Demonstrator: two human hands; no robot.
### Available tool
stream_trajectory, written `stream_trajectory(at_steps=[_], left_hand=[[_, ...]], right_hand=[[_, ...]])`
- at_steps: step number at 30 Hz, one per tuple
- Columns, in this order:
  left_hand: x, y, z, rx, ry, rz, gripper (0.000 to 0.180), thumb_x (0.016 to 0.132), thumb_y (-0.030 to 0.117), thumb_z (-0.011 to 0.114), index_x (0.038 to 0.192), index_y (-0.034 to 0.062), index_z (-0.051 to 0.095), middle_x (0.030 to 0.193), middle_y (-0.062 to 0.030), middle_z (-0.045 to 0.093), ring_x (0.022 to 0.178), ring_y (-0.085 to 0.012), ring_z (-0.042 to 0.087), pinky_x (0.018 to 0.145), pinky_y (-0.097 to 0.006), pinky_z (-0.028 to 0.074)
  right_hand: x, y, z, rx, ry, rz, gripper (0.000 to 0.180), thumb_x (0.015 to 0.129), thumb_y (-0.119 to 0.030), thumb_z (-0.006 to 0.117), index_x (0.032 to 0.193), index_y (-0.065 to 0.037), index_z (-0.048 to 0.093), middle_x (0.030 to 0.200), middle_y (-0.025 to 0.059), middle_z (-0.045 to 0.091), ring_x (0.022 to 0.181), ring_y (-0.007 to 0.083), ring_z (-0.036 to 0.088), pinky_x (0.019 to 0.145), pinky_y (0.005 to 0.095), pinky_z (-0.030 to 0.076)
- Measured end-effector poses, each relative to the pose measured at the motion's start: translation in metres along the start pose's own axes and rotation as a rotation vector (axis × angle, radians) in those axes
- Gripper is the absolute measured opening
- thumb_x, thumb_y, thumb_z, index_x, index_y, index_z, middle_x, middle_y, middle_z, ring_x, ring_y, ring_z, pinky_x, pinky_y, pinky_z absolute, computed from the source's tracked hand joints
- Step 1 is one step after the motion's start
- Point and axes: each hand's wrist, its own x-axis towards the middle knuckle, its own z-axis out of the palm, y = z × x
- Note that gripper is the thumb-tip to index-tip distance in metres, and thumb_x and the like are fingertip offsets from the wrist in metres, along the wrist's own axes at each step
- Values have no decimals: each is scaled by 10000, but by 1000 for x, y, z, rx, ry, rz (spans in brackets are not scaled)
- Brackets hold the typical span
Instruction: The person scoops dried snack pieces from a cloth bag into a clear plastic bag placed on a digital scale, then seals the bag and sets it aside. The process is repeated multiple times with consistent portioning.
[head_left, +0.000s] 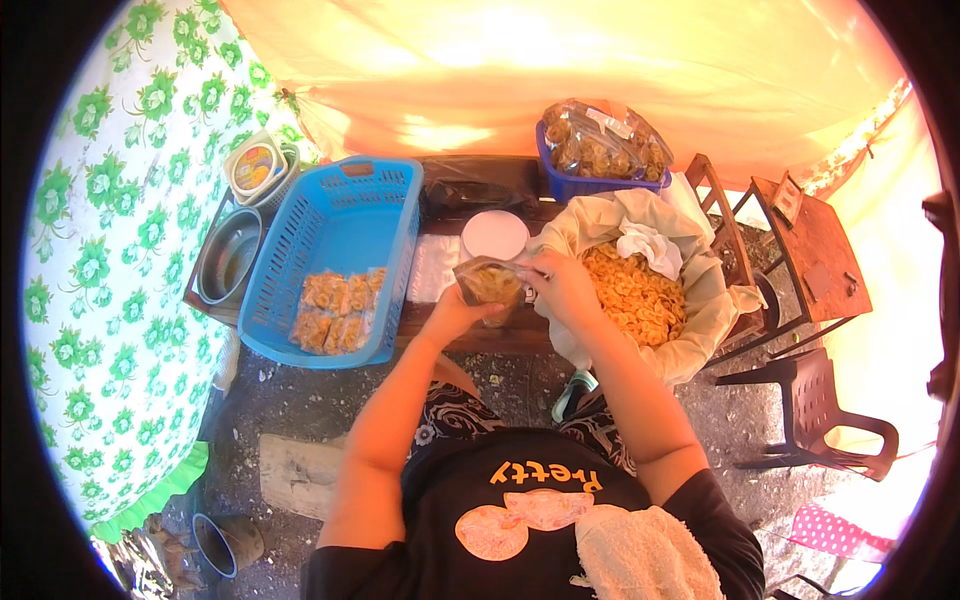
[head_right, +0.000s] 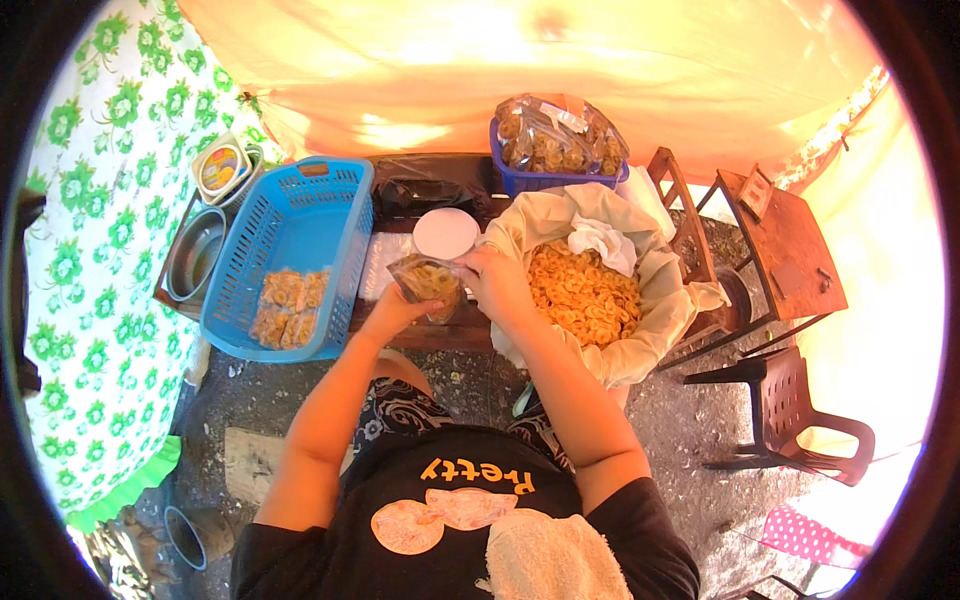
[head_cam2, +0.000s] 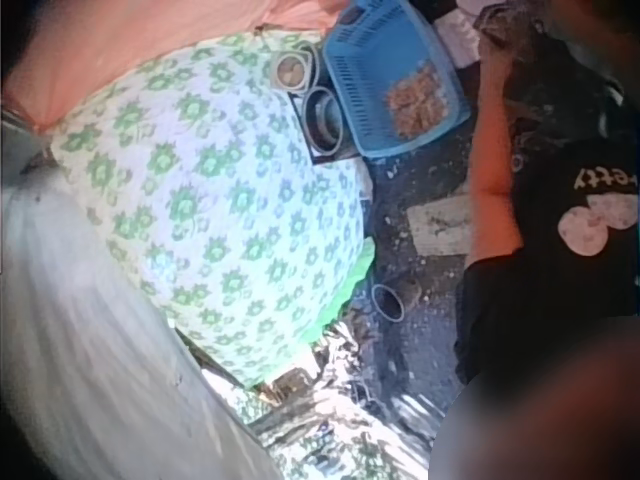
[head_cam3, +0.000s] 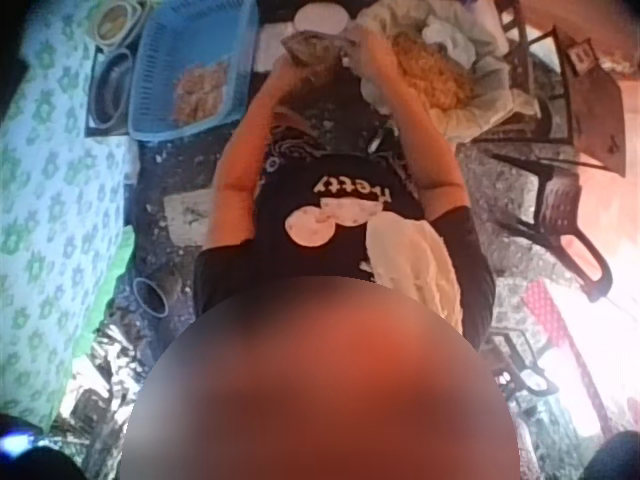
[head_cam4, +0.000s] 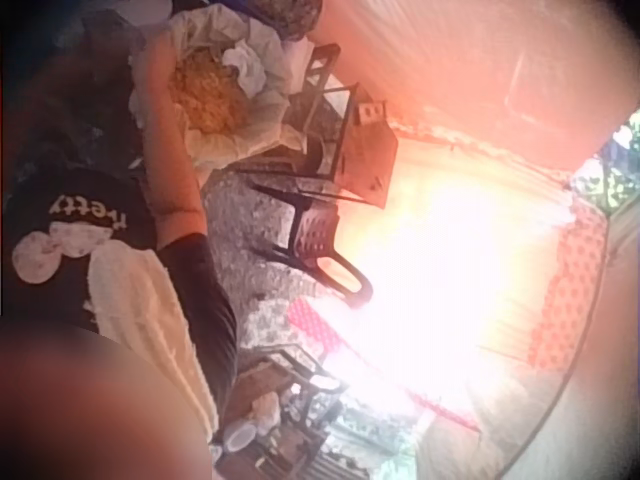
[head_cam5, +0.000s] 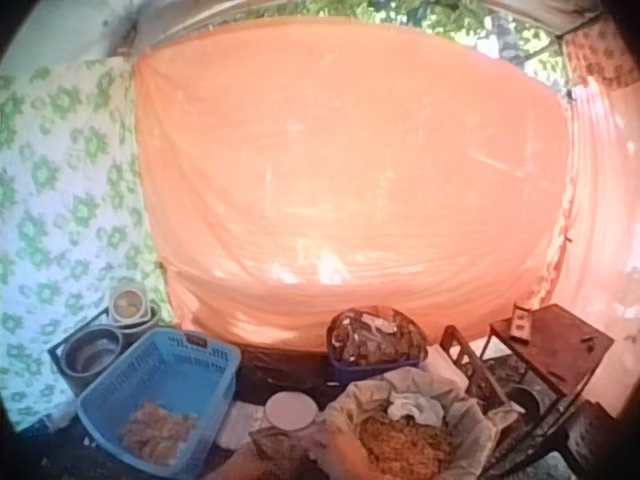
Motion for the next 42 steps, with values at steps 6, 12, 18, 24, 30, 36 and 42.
stream_trajectory(at_steps=[6,12,18,24,30,36,42], left_hand=[[-6,17,-3,85,-27,37,448,758,30,756,1167,13,573,1101,-59,656,991,-149,612,889,-306,477],[-2,-12,-8,-130,18,-36,445,766,21,743,1176,7,571,1104,-57,653,1020,-144,601,893,-309,479],[2,-2,-4,-136,-10,-12,461,775,13,736,1199,-2,554,1093,-48,648,998,-124,602,879,-281,482],[5,48,-11,392,36,-22,408,789,92,753,1154,-6,598,946,-33,645,727,-59,543,590,-248,440],[1,62,-5,349,12,344,425,793,76,744,1178,-4,583,978,-43,651,765,-69,575,644,-226,483],[-7,36,-5,255,100,106,370,780,51,733,1127,14,610,953,-21,650,857,-101,591,763,-257,474],[8,54,-12,755,7,240,396,749,109,756,1116,23,634,1051,-99,659,907,-168,628,757,-307,495]], right_hand=[[-8,-2,-5,42,-67,45,189,822,-185,670,941,-40,689,841,126,616,770,312,607,706,374,474],[-6,25,24,-31,-85,101,225,823,-218,674,950,-32,680,868,135,626,774,315,616,697,394,477],[0,34,24,-54,-78,57,202,817,-191,686,919,-17,685,792,134,631,707,268,605,659,356,469],[-3,27,22,11,-9,36,179,821,-172,680,906,-14,691,773,134,632,708,258,602,662,335,466],[-6,18,7,144,91,0,158,822,-154,673,915,-29,698,808,137,649,734,247,620,679,328,475],[-8,28,25,-50,-14,-5,178,820,-172,660,926,-30,676,857,157,644,797,327,620,714,400,479],[-3,38,27,-114,-77,21,191,811,-183,668,945,-46,671,846,146,639,785,317,616,698,396,472]])
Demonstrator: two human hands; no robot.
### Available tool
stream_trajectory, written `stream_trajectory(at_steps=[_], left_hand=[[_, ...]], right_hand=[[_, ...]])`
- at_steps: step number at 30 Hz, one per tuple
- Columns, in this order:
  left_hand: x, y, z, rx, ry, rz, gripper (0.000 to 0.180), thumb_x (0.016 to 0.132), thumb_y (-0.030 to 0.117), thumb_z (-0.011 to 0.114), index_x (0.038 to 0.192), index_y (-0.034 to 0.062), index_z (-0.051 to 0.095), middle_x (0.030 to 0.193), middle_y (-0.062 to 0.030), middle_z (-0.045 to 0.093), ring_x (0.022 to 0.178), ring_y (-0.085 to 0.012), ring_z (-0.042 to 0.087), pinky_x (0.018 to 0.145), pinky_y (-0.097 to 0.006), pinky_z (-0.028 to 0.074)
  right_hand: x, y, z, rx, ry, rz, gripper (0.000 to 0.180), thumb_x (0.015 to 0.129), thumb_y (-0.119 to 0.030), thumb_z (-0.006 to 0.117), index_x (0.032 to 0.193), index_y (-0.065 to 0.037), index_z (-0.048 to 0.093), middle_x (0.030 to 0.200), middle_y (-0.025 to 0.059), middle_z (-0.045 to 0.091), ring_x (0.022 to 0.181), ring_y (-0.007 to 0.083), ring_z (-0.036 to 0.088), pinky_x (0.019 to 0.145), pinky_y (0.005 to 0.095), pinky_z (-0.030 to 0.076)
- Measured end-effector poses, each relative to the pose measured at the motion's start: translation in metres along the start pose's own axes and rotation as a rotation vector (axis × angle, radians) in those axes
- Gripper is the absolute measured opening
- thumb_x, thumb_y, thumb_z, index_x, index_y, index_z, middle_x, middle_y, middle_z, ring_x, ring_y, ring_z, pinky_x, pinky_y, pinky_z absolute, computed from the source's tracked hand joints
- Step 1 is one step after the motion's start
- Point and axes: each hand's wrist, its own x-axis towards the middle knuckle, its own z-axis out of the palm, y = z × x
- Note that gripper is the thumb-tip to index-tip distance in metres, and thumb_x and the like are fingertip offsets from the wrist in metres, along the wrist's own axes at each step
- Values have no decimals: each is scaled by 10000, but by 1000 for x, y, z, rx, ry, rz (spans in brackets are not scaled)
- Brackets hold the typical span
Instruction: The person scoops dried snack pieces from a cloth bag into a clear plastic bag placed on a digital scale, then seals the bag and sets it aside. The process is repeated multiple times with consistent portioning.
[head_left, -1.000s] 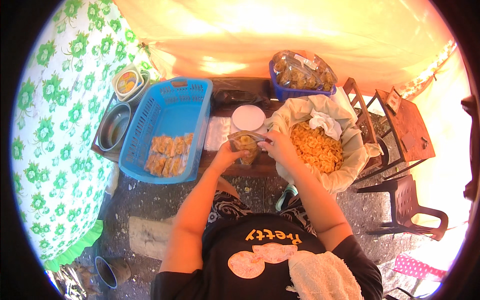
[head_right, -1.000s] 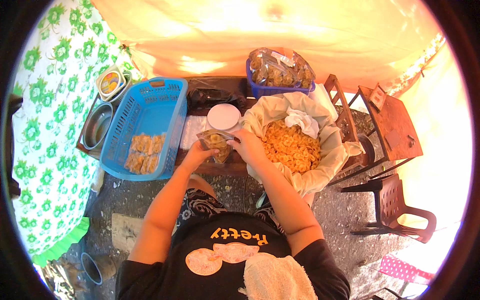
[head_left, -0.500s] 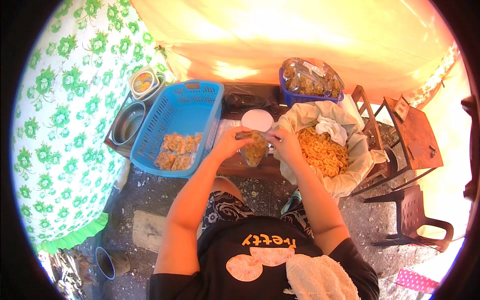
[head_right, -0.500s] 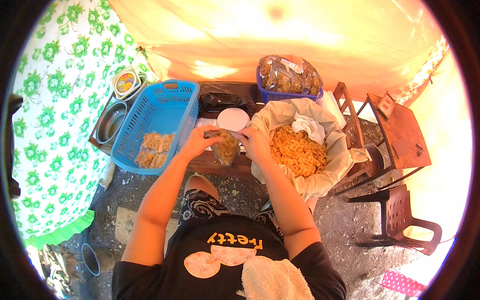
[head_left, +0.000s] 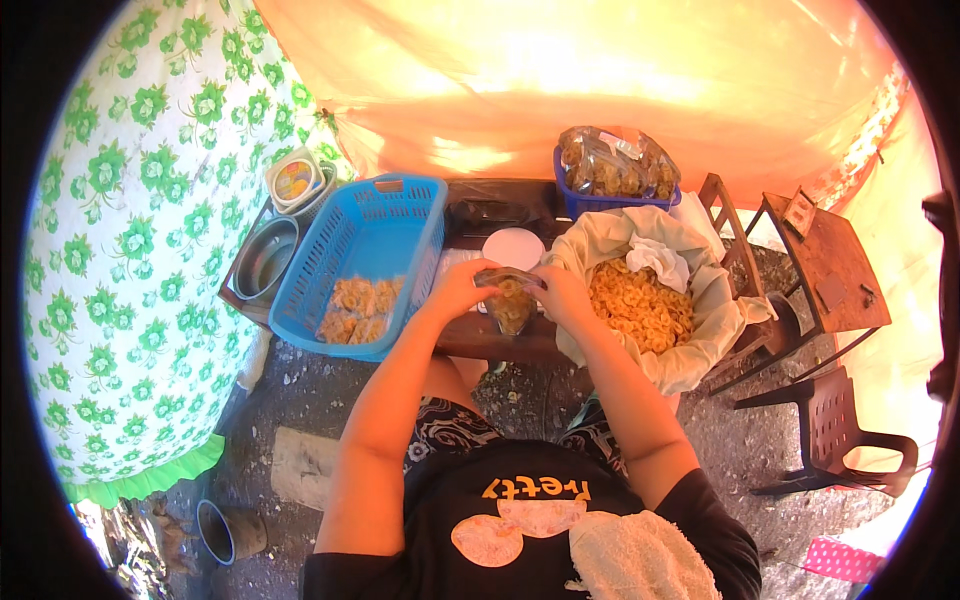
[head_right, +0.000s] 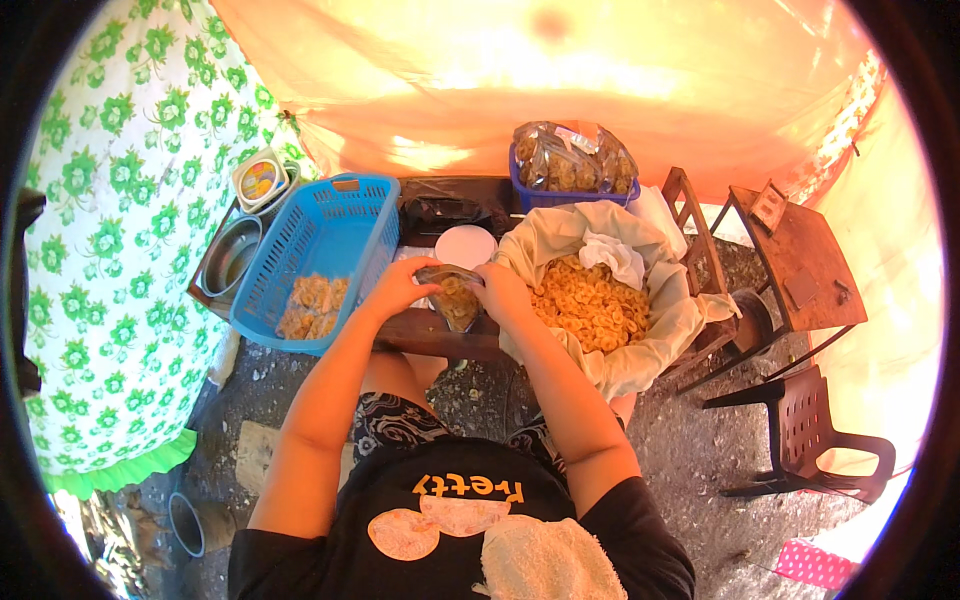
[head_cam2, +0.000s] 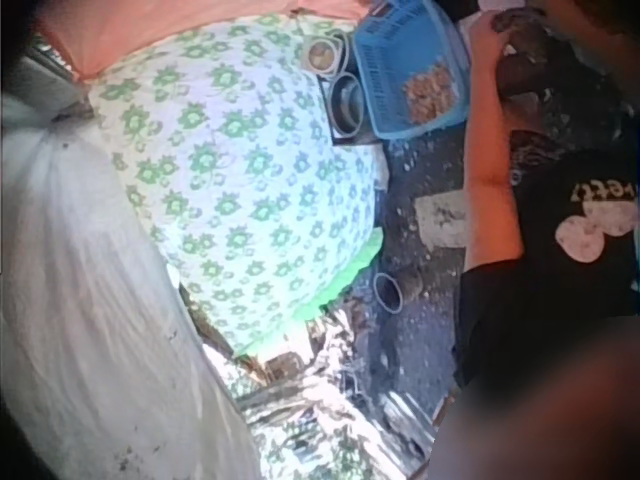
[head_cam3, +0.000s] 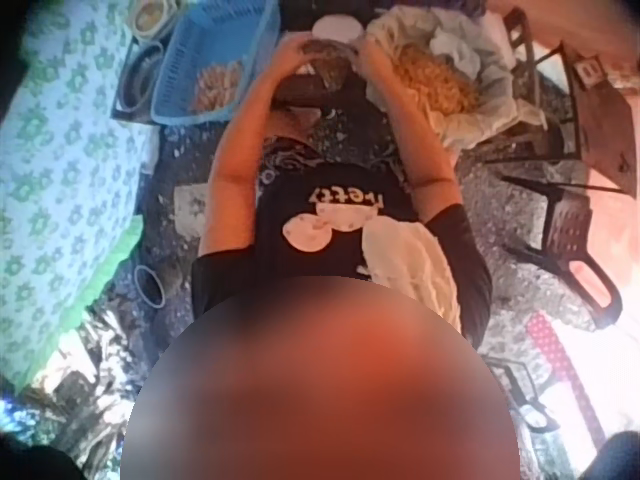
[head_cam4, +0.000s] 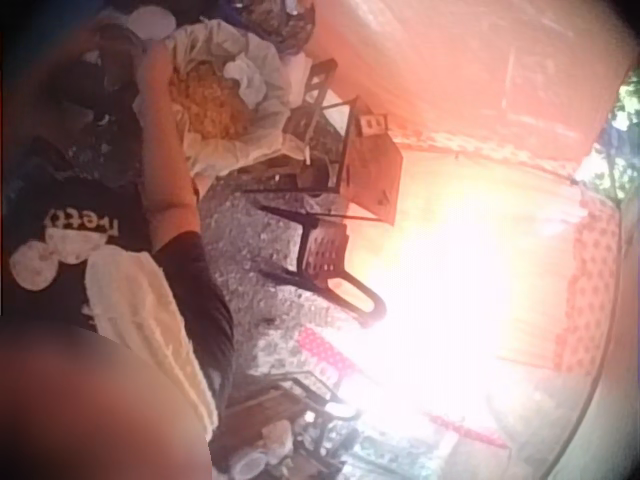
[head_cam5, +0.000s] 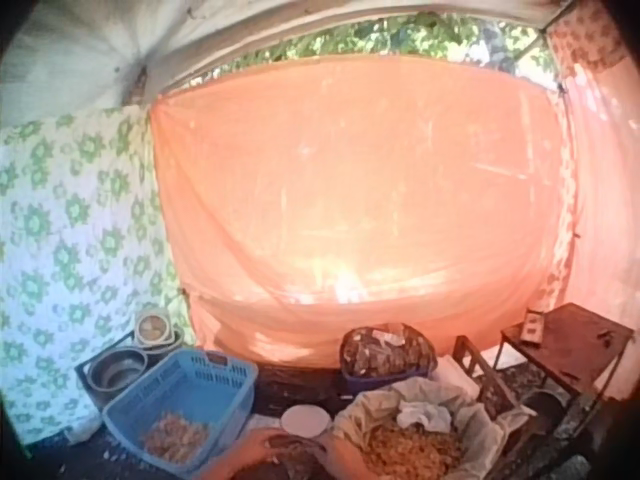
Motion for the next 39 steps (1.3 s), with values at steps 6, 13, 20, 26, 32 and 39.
stream_trajectory(at_steps=[6,13,20,26,32,39], left_hand=[[25,14,-2,414,-183,74,321,735,186,746,1013,46,667,954,-126,629,936,-305,596,797,-393,473],[37,13,1,368,-189,37,305,740,198,748,999,64,661,984,-119,601,939,-299,586,805,-403,470],[3,25,5,193,80,137,447,720,159,755,1129,86,588,1209,-143,544,1105,-322,536,915,-404,441],[-13,24,15,541,153,210,334,702,180,759,1008,98,652,1222,-115,537,1204,-296,459,986,-464,358],[0,17,21,585,-31,93,227,724,237,731,904,103,702,1133,-88,572,1133,-284,495,923,-443,390],[5,17,13,440,0,183,183,740,231,708,846,82,701,994,-76,609,998,-278,567,854,-414,438]], right_hand=[[2,-3,-8,14,-43,21,206,823,-188,654,993,-80,694,891,127,638,822,314,614,715,395,471],[3,6,-3,-5,11,48,185,828,-183,655,980,-96,713,898,104,613,829,298,616,727,387,473],[-2,11,0,125,83,-41,176,823,-160,679,976,-77,709,760,84,546,704,233,552,647,336,432],[-2,11,2,129,72,-38,169,823,-156,678,967,-74,707,750,81,544,692,221,545,638,337,429],[-3,9,-2,97,54,-36,163,821,-185,680,947,-86,710,829,89,594,759,279,602,675,368,465],[-4,9,-2,76,46,-26,162,818,-175,680,956,-94,708,826,94,592,762,283,601,681,370,463]])
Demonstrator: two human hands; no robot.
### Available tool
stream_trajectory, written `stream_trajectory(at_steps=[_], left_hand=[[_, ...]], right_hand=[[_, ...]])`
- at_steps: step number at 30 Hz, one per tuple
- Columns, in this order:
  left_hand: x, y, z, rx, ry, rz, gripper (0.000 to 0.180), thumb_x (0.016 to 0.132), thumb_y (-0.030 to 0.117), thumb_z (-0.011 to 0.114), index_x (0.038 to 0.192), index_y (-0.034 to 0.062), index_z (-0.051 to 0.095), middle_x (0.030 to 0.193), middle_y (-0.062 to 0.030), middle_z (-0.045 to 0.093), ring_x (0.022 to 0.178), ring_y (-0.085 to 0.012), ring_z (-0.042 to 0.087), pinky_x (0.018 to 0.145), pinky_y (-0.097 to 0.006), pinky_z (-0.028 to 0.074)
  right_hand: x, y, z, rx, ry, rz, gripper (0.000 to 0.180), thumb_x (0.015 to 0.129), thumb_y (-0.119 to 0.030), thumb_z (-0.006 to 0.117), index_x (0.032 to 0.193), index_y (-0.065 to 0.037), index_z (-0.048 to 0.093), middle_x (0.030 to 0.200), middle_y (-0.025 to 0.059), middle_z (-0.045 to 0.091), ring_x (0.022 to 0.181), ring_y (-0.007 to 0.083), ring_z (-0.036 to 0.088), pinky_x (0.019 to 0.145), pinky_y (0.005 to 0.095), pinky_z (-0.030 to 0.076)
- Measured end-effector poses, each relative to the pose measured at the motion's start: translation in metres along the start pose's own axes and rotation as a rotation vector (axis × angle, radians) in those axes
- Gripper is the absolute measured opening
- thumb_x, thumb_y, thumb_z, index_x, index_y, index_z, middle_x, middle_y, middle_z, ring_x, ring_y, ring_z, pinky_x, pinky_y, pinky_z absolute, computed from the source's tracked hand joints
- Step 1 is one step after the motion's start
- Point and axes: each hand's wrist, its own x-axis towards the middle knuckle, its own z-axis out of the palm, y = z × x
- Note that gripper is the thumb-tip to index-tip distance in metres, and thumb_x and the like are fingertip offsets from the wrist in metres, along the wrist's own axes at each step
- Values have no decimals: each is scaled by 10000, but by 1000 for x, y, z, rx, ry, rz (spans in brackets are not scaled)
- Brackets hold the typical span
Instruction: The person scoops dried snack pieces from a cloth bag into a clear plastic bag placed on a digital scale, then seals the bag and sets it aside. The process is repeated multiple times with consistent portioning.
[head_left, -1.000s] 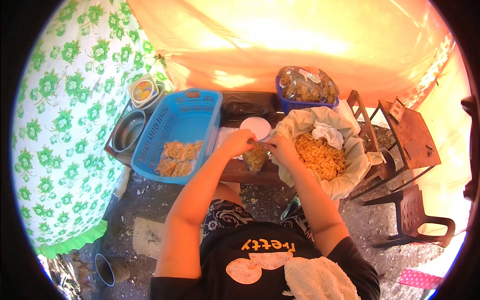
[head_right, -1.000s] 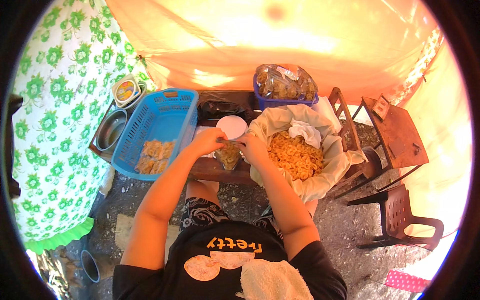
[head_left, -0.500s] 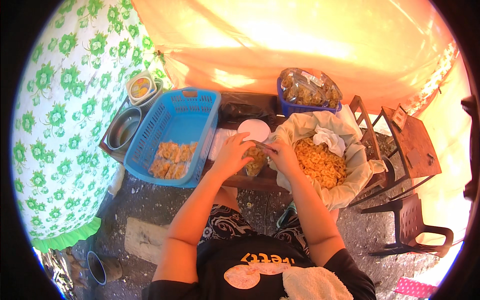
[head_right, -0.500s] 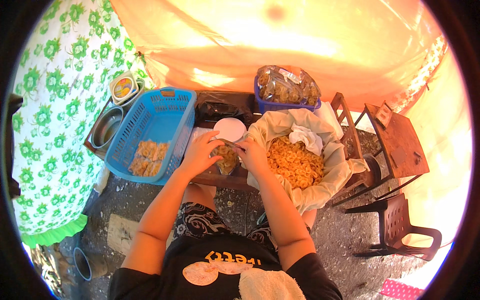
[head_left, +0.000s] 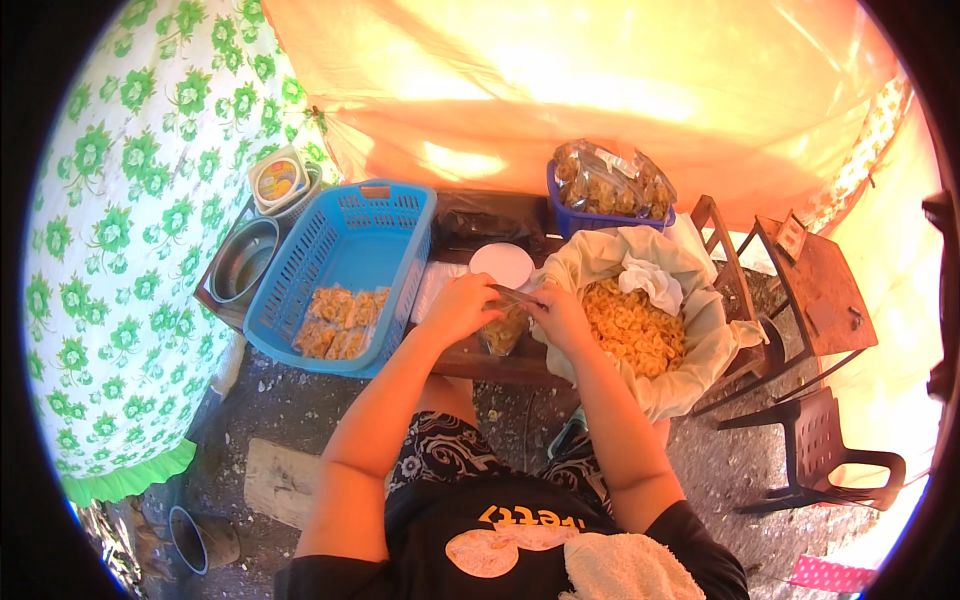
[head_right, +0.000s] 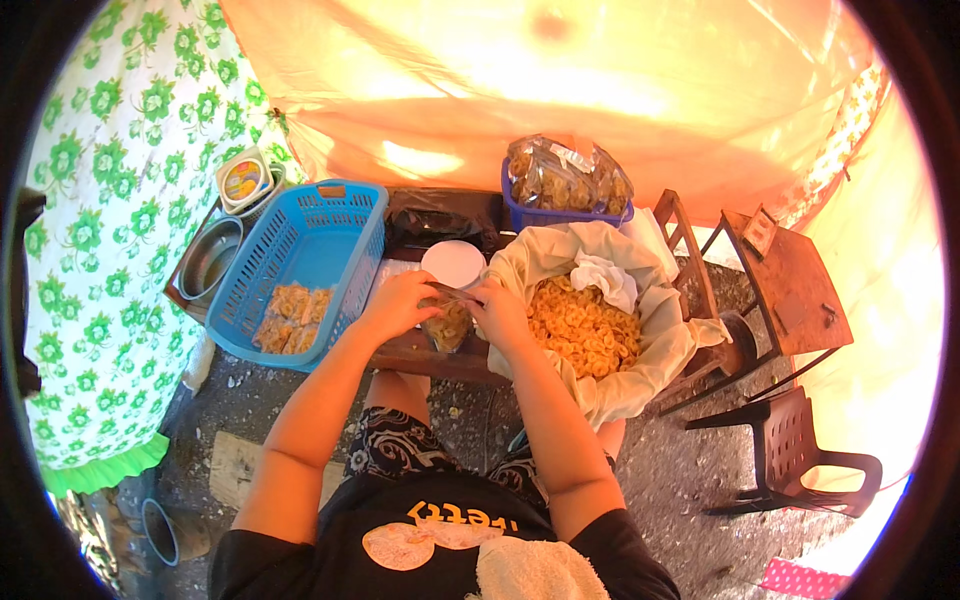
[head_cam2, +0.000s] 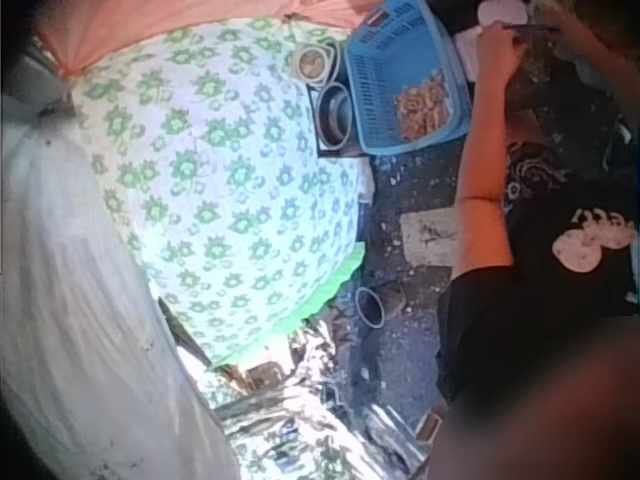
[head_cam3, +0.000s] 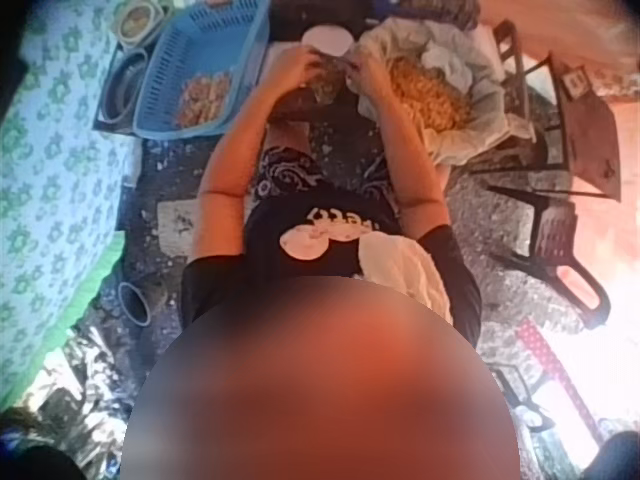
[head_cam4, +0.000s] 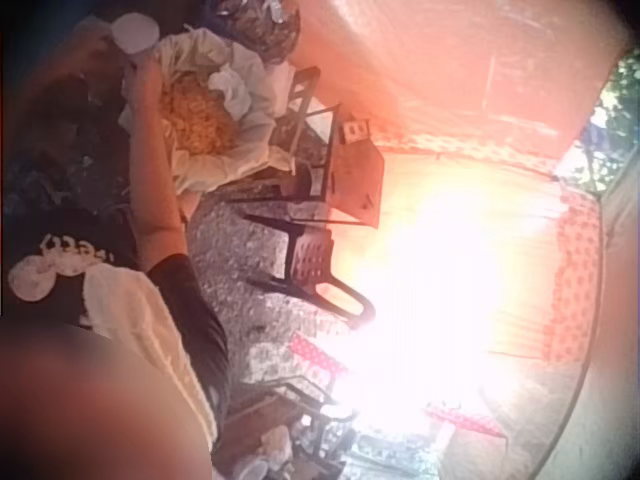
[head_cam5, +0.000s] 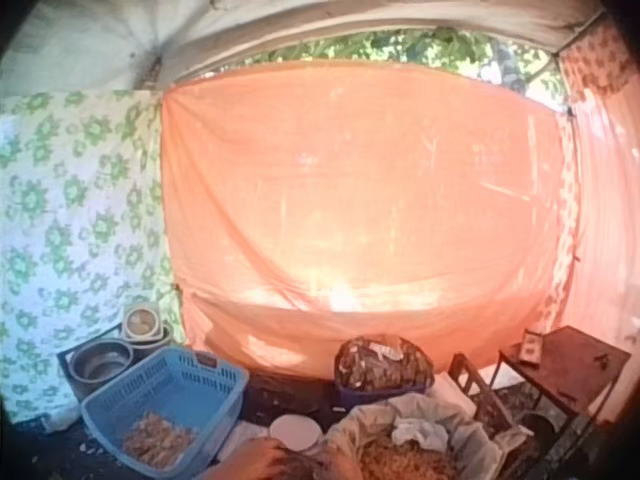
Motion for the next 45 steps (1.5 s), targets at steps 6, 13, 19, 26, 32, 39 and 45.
stream_trajectory(at_steps=[6,13,19,26,32,39,45], left_hand=[[7,2,-5,-118,22,-6,133,745,173,686,774,50,642,821,-98,620,824,-320,600,730,-405,472],[13,8,-7,-161,-11,-46,172,772,132,694,912,49,637,905,-116,620,892,-332,587,768,-419,460],[22,-4,-2,-37,-38,172,182,744,114,699,910,56,654,878,-104,592,889,-320,570,773,-411,464],[28,-7,4,-23,-32,215,95,734,138,678,804,75,667,829,-61,583,854,-284,569,742,-400,462],[26,3,3,70,-18,210,89,738,118,671,819,81,659,836,-43,580,883,-246,563,769,-381,427],[19,2,4,211,34,264,89,737,121,692,795,85,634,829,-35,565,876,-231,548,803,-374,398],[11,-11,-2,204,97,290,100,741,120,693,786,73,616,815,-36,556,867,-242,545,832,-380,392]], right_hand=[[2,4,4,92,47,-17,172,820,-154,685,957,-51,698,805,91,586,728,247,575,668,338,452],[2,4,4,24,29,29,167,824,-142,672,959,-46,692,870,100,605,772,281,607,697,352,472],[-1,4,5,18,93,-85,147,826,-121,671,960,-66,697,825,89,590,753,261,592,668,347,461],[-1,0,5,24,110,-143,106,824,-95,653,918,-62,689,836,95,580,791,288,599,690,364,474],[0,-6,2,35,119,-176,98,818,-64,639,907,-54,678,845,105,574,794,298,597,689,368,474],[0,-2,3,54,80,-184,104,815,-40,635,916,-36,657,838,114,552,797,313,577,698,367,466],[0,2,4,77,91,-141,93,810,-45,648,901,-33,663,831,111,555,793,300,580,698,359,462]])
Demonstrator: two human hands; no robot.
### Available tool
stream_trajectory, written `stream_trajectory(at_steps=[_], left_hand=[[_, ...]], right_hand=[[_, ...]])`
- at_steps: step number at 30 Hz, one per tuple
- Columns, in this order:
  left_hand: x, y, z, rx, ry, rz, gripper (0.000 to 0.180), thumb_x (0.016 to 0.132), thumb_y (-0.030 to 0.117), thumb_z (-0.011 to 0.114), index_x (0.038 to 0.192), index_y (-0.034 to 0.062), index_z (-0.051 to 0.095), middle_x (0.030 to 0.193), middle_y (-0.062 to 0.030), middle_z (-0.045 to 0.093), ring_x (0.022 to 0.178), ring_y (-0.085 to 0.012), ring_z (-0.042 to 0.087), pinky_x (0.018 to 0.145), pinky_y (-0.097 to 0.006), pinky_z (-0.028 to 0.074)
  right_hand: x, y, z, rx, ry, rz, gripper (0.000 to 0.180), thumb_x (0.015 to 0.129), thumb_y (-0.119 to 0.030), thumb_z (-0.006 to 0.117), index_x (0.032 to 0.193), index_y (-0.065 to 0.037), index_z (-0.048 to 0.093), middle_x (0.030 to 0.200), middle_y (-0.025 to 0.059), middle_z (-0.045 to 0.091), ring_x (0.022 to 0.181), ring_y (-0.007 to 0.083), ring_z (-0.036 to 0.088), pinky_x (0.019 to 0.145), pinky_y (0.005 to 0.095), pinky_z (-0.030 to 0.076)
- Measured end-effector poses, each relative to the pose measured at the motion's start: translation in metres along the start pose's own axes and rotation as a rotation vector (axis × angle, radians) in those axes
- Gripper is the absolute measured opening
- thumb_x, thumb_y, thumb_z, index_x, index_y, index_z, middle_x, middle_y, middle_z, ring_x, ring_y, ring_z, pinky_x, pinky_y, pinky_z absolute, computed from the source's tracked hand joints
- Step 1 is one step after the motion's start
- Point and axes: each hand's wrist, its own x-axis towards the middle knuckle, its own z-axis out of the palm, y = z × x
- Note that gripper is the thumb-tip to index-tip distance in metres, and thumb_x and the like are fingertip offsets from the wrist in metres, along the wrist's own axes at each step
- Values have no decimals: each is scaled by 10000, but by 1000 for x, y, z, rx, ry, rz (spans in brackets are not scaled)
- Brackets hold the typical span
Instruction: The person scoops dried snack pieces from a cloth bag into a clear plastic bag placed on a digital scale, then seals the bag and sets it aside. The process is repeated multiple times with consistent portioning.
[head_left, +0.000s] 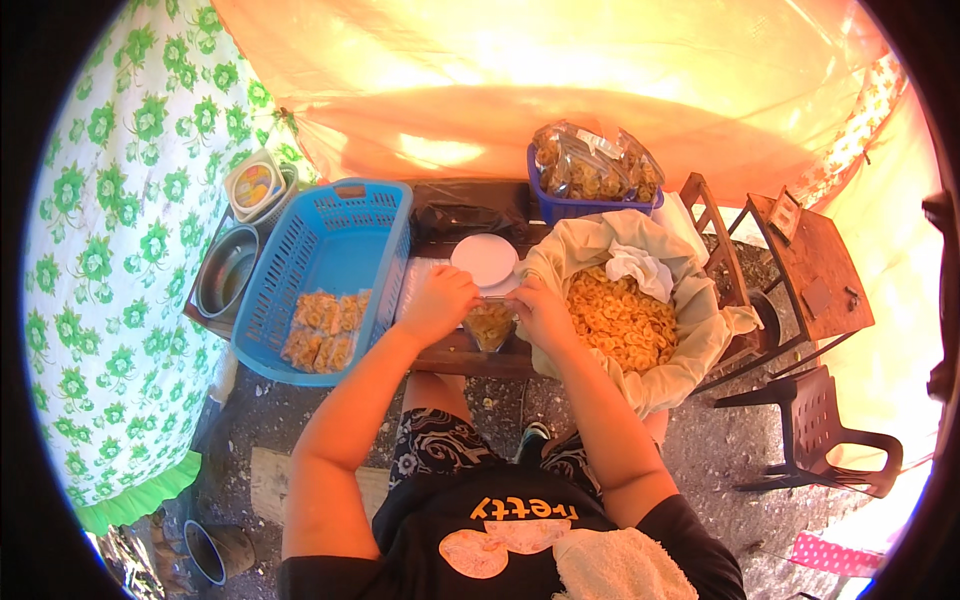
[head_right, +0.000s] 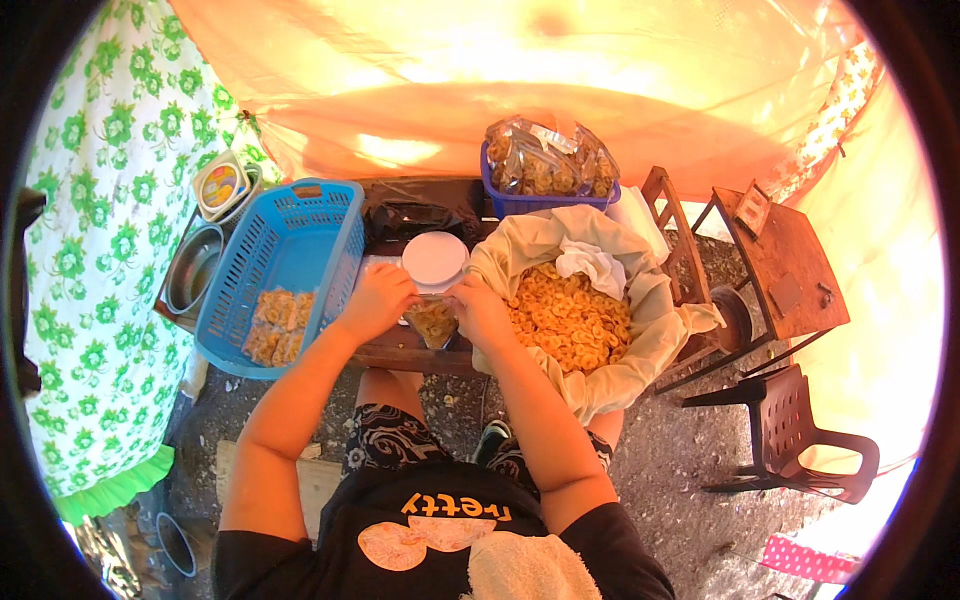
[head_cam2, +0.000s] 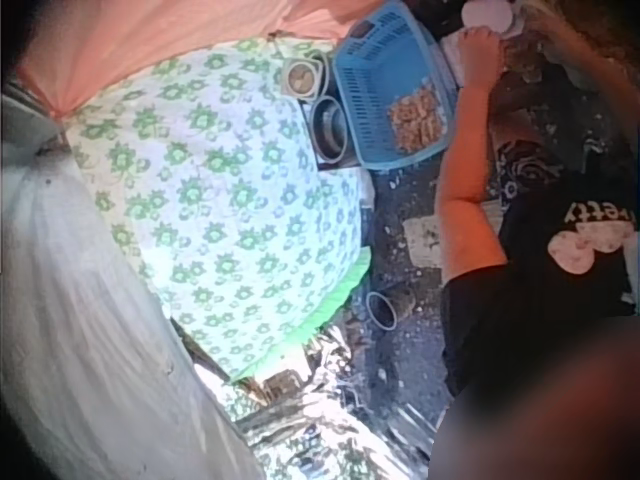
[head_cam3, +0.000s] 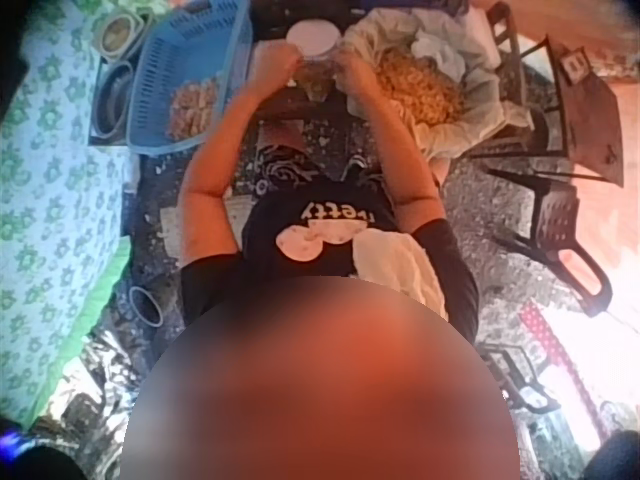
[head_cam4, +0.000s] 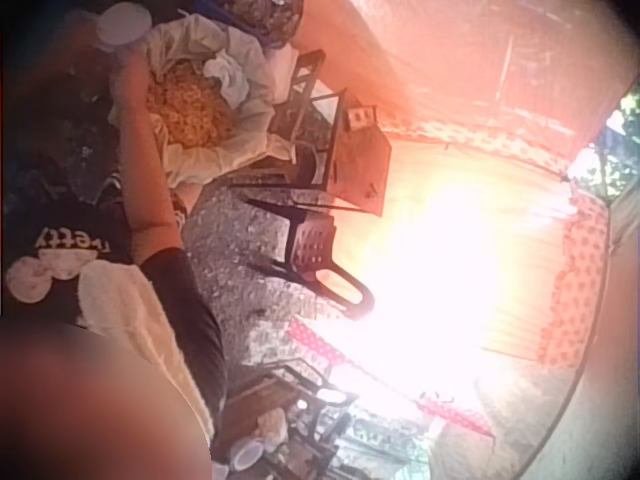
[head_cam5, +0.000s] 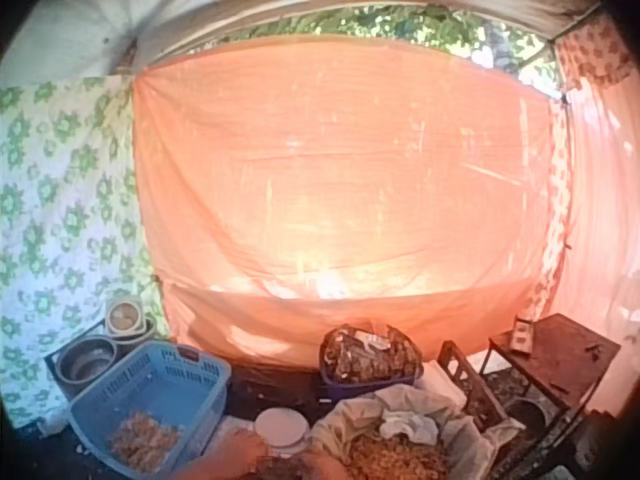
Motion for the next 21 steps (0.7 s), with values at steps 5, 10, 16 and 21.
stream_trajectory(at_steps=[5,10,16,21], left_hand=[[-9,-6,-8,-43,6,-28,89,751,112,683,803,77,619,828,-41,561,870,-246,544,847,-389,392],[2,9,4,-22,21,16,87,748,99,676,811,79,620,854,-42,561,903,-252,542,867,-391,391],[3,22,14,2,61,-12,111,722,75,633,829,61,608,847,-61,542,904,-256,540,896,-403,383],[-10,11,7,85,53,41,105,729,72,617,829,62,588,842,-75,526,895,-273,528,904,-406,377]], right_hand=[[1,0,1,0,13,-12,88,807,-59,660,892,-38,673,810,103,560,773,286,588,688,359,467],[1,-3,1,-43,6,-85,109,803,-56,654,909,-57,680,809,97,560,776,291,590,688,359,474],[-1,-4,-1,-46,-27,-72,121,813,-47,634,927,-65,671,851,104,559,793,300,588,693,369,474],[-1,-3,3,-63,-37,-81,87,818,-38,622,898,-48,652,855,113,558,800,313,585,691,374,473]])
